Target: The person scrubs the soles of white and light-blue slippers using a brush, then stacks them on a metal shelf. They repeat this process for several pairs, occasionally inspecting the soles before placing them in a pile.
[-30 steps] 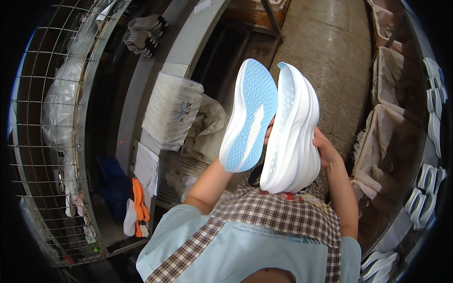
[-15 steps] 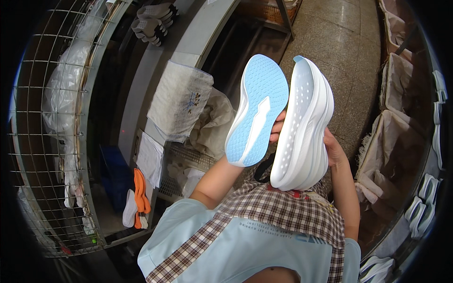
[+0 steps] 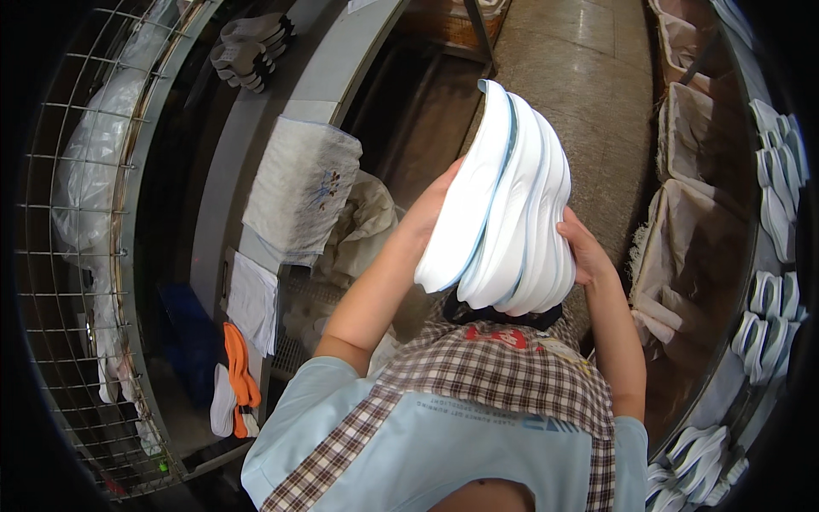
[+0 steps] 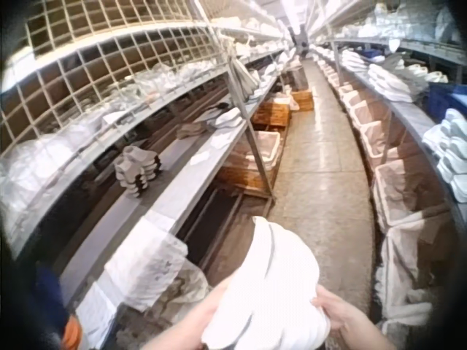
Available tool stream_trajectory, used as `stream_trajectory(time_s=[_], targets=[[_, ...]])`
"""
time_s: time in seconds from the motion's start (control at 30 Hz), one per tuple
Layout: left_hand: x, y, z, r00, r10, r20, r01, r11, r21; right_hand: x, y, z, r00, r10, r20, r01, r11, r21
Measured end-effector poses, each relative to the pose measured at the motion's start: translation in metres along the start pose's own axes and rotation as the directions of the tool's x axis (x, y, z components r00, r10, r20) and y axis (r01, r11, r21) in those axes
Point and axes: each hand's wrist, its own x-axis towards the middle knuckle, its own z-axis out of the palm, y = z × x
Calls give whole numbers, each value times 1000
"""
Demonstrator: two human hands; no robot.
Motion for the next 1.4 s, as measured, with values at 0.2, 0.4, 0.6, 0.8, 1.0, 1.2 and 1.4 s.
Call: stream_trajectory(time_s=[0.2, 0.4, 0.6, 0.8, 1.0, 1.2, 1.4], targets=[[-13, 5, -3, 999, 41, 13, -42, 998, 49, -7, 13, 18, 998, -34, -53, 33, 999, -15], [-29, 14, -11, 992, -114, 55, 121, 985, -127, -15, 33, 42, 995, -79, -54, 79, 997, 10], [-61, 21, -22, 950, -191, 248, 203, 979, -23, -31, 59, 63, 986, -123, -117, 124, 992, 3], [-82, 22, -19, 885, -253, 390, 238, 967, 86, -56, 80, 87, 961, -158, -229, 155, 987, -28], [-100, 15, -15, 863, -196, 465, 161, 980, 116, -86, 93, 103, 941, -215, -260, 206, 977, -59], [-85, -2, -7, 841, 228, 491, -317, 942, 106, -123, 91, 115, 980, -192, -59, 197, 976, 94], [-44, 41, 33, 335, 196, 922, -941, 120, 316, -180, 93, 133, 962, -273, 20, 268, 926, -265]])
